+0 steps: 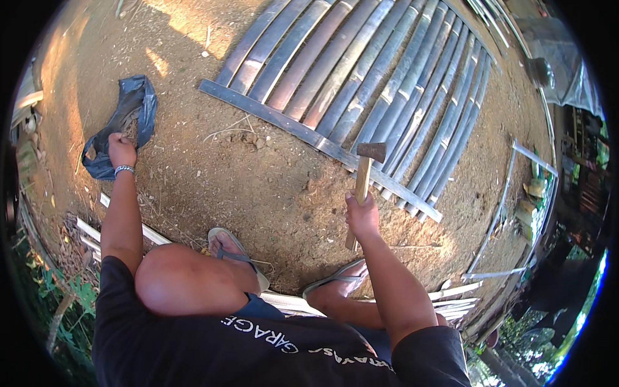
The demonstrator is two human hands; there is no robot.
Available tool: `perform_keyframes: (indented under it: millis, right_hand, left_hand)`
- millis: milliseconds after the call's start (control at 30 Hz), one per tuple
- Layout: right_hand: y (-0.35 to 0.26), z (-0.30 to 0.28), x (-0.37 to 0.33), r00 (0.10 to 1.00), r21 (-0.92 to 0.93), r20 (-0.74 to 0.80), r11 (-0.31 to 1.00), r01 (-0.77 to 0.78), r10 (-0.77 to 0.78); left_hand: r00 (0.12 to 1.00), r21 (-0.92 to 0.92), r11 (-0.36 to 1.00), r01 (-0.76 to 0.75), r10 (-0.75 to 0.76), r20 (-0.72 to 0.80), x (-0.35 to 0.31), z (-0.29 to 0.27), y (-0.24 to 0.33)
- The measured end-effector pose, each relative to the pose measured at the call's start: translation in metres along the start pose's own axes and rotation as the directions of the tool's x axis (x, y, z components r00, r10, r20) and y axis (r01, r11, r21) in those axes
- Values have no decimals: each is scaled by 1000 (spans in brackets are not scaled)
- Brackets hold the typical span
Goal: The person builds a bamboo panel by laying bamboo poles side-by-side and hammering nails through a wooden support strip to secure them.
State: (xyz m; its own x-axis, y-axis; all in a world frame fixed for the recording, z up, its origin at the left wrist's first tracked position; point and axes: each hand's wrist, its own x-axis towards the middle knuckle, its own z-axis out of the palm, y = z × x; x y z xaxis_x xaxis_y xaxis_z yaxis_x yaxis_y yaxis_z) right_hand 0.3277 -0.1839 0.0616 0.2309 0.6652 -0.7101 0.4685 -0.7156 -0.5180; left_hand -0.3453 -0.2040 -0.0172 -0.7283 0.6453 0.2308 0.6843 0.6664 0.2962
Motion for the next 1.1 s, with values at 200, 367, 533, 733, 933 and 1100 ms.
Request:
perform_keyframes:
  millis: [200,367,533,733,933,1100]
  right_hand:
    - [0,-2,-9,996,-129,-14,988,-84,83]
    - [15,0,-5,995,-257,-18,962,-95,94]
    - [17,7,-3,993,-246,-16,962,-115,114]
    - [43,9,13,1000,-250,-22,968,5,-11]
    - [-1,-9,-7,993,-299,-121,953,-46,10]
    - [33,-67,32,937,-471,-286,881,42,-198]
  left_hand:
    - [997,-42,996,73,-73,10,6,-4,-12]
    - [987,-62,985,158,-155,51,11,-6,-16]
    - [979,-131,973,188,-175,104,17,-10,-29]
    - [971,-355,909,220,-239,-10,22,-11,-28]
    - [997,-634,770,-71,42,-60,14,-44,58]
    - [607,-523,678,-516,721,336,-55,-63,220]
